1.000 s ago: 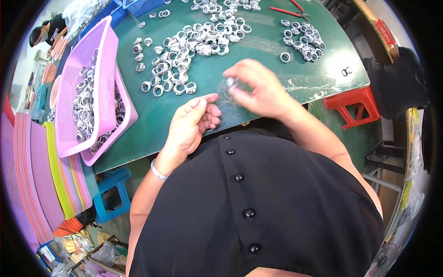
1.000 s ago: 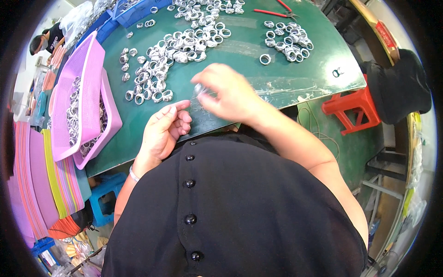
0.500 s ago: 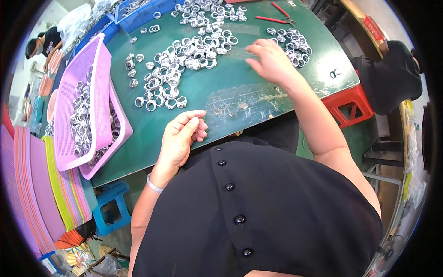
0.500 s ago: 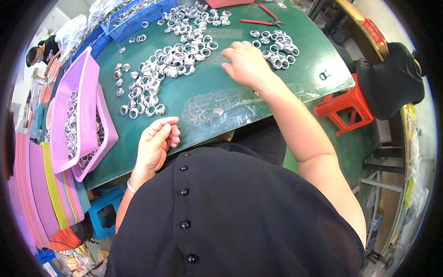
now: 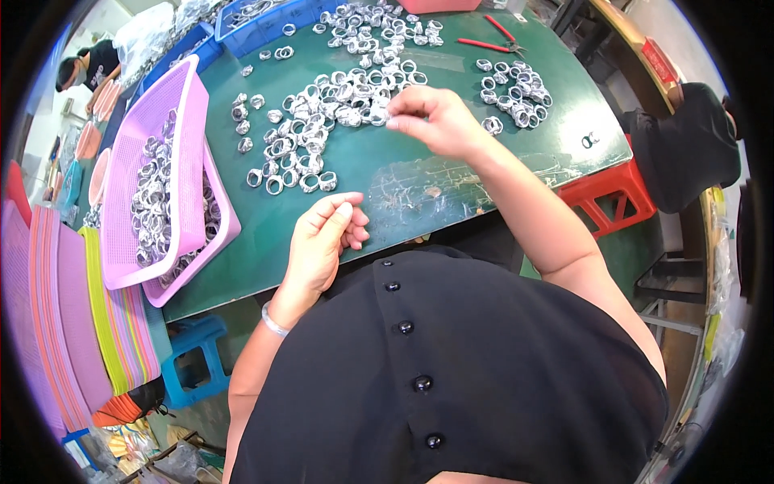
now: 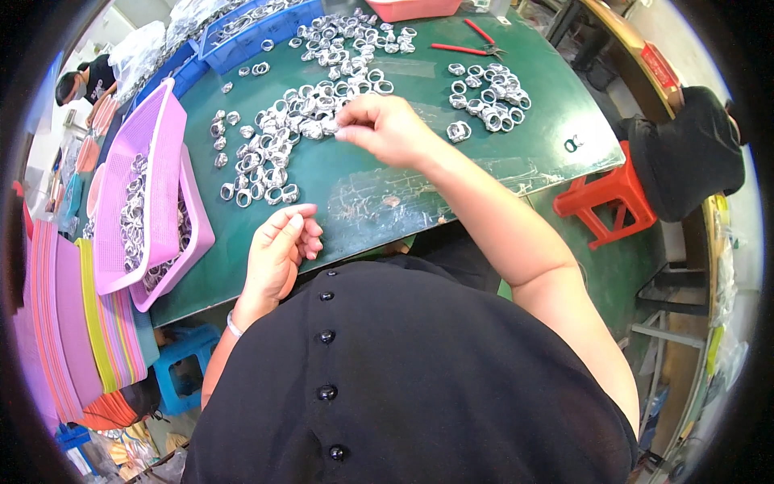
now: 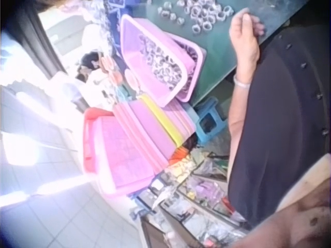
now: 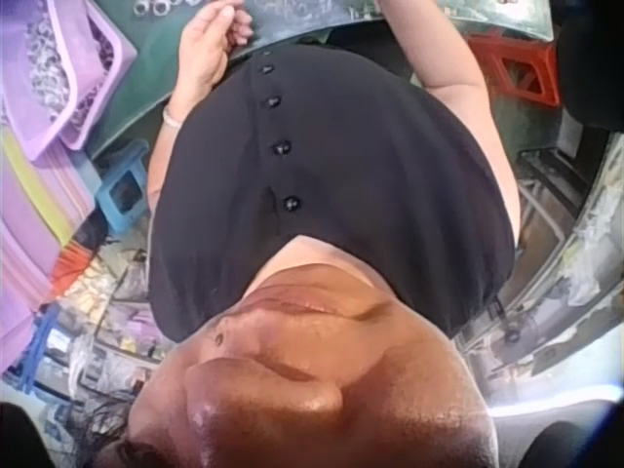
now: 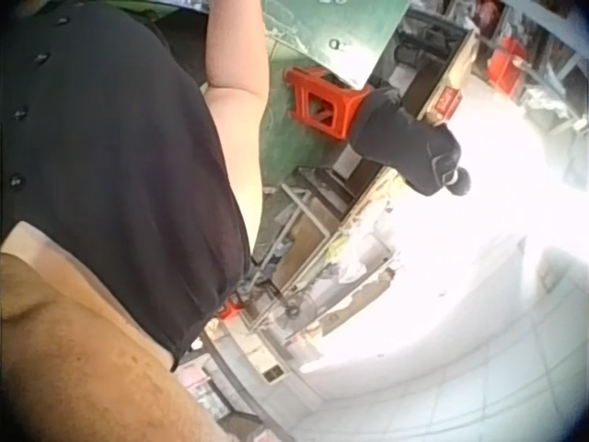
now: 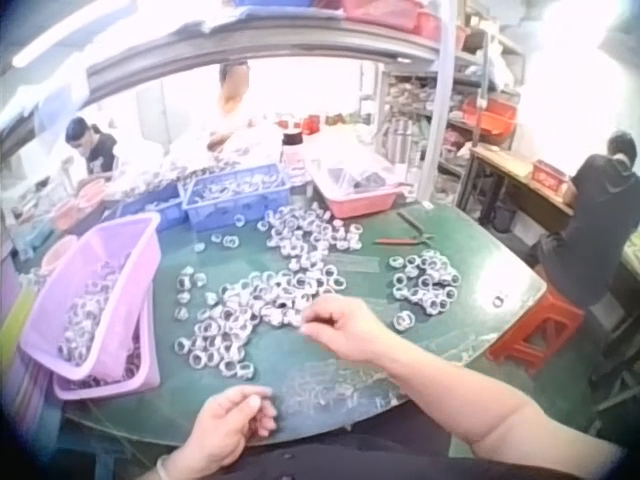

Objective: The person assembles small metal components at a workbench, picking up metal rings and inserting smaller silver parts into them by hand before placing the completed assemblies into a basket.

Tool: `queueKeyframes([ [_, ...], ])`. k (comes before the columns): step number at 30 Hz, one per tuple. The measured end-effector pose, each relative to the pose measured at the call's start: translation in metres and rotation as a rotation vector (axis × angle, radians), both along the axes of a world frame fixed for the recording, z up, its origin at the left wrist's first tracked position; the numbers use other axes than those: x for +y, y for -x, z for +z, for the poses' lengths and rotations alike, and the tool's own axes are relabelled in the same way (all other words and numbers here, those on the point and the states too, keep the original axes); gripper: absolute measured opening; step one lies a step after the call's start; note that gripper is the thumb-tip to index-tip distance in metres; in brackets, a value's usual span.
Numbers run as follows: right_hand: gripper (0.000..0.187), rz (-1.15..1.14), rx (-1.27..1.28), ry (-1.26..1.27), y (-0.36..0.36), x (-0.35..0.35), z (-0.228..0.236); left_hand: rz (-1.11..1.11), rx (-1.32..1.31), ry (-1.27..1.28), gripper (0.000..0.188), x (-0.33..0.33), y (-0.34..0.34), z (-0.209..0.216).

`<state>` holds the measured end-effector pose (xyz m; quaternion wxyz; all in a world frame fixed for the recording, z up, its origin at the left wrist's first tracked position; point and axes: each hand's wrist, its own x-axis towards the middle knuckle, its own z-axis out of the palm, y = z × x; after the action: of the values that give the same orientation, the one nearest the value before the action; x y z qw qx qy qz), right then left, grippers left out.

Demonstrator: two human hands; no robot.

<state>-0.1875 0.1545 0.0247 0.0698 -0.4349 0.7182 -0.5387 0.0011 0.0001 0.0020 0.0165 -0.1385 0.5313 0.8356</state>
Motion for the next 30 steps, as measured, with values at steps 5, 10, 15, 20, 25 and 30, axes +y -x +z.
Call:
queueKeyframes([
  [5,0.015,0.122,0.37,0.046,-0.051,0.0,0.01,0.111,0.132,-0.011,0.031,0.003,0.011,0.006],
  [10,0.017,0.142,0.544,0.103,-0.068,-0.006,0.001,0.059,0.231,0.138,0.032,0.004,0.013,0.013],
  [15,0.017,0.117,0.432,0.143,-0.076,-0.008,-0.006,0.083,0.257,0.191,0.033,0.002,0.008,0.01],
  [20,0.015,0.153,0.189,0.161,-0.08,-0.007,-0.008,0.1,0.364,0.289,0.03,0.003,0.006,0.009],
  [25,0.014,0.262,-0.951,0.219,-0.081,-0.003,-0.002,0.082,0.358,0.305,0.029,0.004,0.007,0.008],
  [30,0.017,0.27,-1.151,0.279,-0.083,-0.002,-0.004,0.099,0.315,0.303,0.033,0.005,0.011,0.007],
])
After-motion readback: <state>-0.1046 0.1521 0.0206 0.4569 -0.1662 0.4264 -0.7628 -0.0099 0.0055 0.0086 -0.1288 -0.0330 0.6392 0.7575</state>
